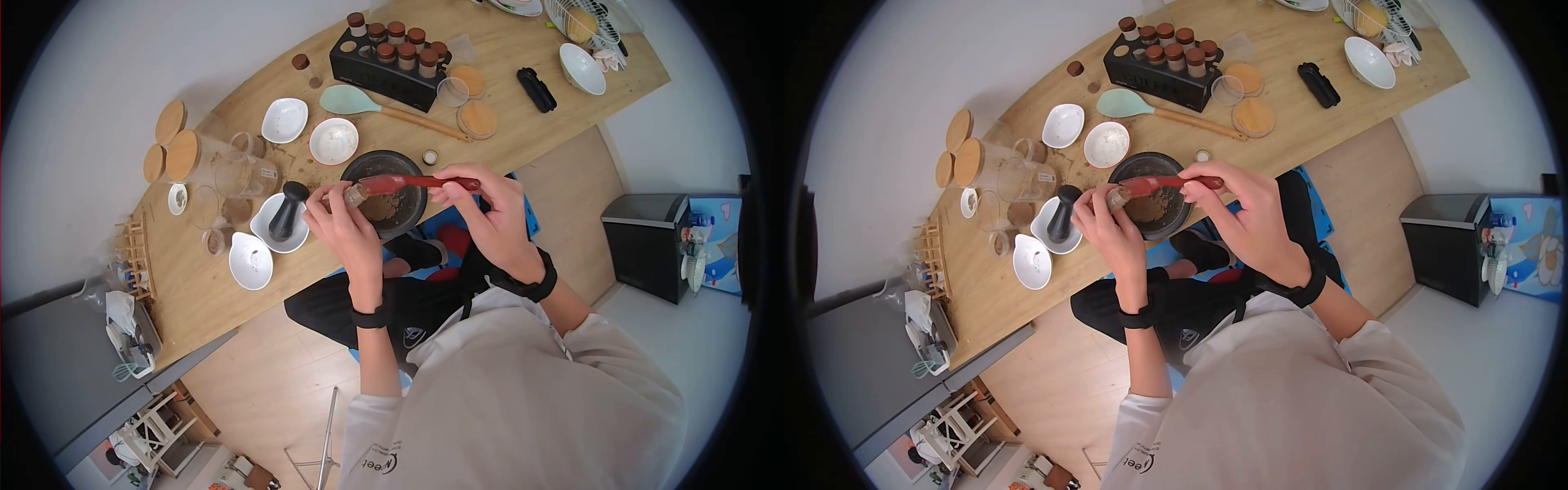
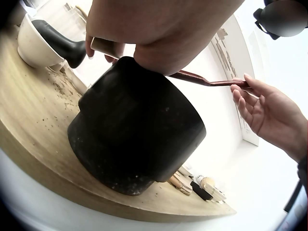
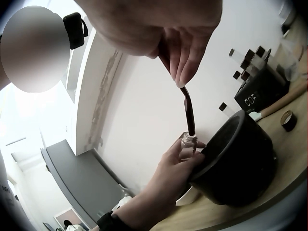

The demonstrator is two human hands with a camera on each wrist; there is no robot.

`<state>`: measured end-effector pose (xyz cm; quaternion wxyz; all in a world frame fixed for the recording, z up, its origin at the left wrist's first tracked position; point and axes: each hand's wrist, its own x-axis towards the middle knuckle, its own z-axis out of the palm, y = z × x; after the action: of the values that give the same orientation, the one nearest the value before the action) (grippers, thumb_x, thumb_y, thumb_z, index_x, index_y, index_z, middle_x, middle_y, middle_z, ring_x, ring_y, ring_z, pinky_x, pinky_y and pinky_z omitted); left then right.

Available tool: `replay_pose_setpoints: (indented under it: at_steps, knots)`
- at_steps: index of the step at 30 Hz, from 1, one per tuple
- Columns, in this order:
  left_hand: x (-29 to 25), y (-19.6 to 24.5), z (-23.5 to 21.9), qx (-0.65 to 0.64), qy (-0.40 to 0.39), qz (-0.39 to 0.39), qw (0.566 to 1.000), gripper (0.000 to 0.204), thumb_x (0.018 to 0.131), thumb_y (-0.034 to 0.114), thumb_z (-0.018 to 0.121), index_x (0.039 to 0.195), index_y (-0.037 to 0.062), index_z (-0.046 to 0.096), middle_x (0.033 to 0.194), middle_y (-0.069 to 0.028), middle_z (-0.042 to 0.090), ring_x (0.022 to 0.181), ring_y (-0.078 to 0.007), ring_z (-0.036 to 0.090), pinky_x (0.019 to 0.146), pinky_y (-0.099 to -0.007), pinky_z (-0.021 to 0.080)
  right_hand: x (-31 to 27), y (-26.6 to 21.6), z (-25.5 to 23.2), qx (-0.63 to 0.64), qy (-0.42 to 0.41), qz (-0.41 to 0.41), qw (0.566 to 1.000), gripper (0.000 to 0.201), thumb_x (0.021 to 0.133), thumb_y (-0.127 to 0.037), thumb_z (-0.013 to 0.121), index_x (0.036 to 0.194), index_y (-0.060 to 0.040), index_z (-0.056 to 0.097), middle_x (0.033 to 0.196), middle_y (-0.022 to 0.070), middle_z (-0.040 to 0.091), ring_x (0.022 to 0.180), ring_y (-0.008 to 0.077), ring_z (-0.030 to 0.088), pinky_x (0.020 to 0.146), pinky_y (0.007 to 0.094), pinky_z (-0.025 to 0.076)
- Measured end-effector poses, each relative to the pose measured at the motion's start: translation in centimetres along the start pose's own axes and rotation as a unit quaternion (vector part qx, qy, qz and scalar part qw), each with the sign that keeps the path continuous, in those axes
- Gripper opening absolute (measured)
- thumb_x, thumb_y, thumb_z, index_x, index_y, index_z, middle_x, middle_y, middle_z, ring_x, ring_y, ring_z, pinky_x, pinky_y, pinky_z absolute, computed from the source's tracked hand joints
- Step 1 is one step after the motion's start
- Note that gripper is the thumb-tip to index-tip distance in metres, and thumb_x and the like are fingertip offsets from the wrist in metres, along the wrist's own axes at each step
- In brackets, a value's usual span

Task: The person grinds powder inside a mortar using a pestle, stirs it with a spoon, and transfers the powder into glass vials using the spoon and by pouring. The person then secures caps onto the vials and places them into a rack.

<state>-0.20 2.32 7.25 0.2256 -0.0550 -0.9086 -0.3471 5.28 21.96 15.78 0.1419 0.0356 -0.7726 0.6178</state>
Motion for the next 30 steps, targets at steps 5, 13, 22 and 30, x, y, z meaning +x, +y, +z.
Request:
replay_pose_setpoints:
  at_steps: [5,13,22,30]
  knots:
    - [0.0,0.1,0.0,0.0,-0.004,0.0,1.0,0.027,0.094,-0.005,0.061,0.117,0.006,0.071,0.118,-0.016,0.059,0.114,-0.0397,0.052,0.097,-0.0511,0.043,-0.1,-0.1,0.0,-0.023,-0.001,-0.01,1.0,0.017,0.106,0.0,0.063,0.119,0.0073,0.07,0.1,0.0148,0.08,0.093,0.0174,0.079,0.084,0.0306,0.063]
    - [0.4,0.3,-0.6,0.031,-0.023,0.024,0.999,0.032,0.09,-0.008,0.062,0.117,0.0074,0.071,0.12,-0.0166,0.058,0.114,-0.0392,0.053,0.097,-0.0512,0.044,-0.1,-0.8,-0.4,-0.073,0.021,-0.031,0.997,0.016,0.105,-0.001,0.065,0.116,0.0063,0.072,0.098,0.0144,0.08,0.09,0.0183,0.079,0.083,0.0292,0.06]
    - [0.8,-0.1,-1.1,0.038,-0.063,0.043,0.996,0.034,0.089,-0.008,0.066,0.118,0.0089,0.071,0.123,-0.0163,0.058,0.115,-0.0389,0.054,0.1,-0.0511,0.045,-0.2,0.2,0.0,-0.038,0.019,-0.013,0.999,0.015,0.104,-0.002,0.067,0.116,0.006,0.072,0.092,0.012,0.079,0.086,0.0164,0.078,0.081,0.0285,0.06]
    - [0.8,0.0,-1.0,0.023,-0.047,0.046,0.998,0.032,0.089,-0.006,0.067,0.117,0.0066,0.07,0.12,-0.0159,0.06,0.112,-0.0384,0.055,0.098,-0.0501,0.045,-0.2,-0.2,0.1,-0.016,0.021,-0.001,1.0,0.015,0.106,-0.001,0.064,0.117,0.0081,0.071,0.094,0.0136,0.079,0.087,0.018,0.079,0.083,0.0296,0.062]
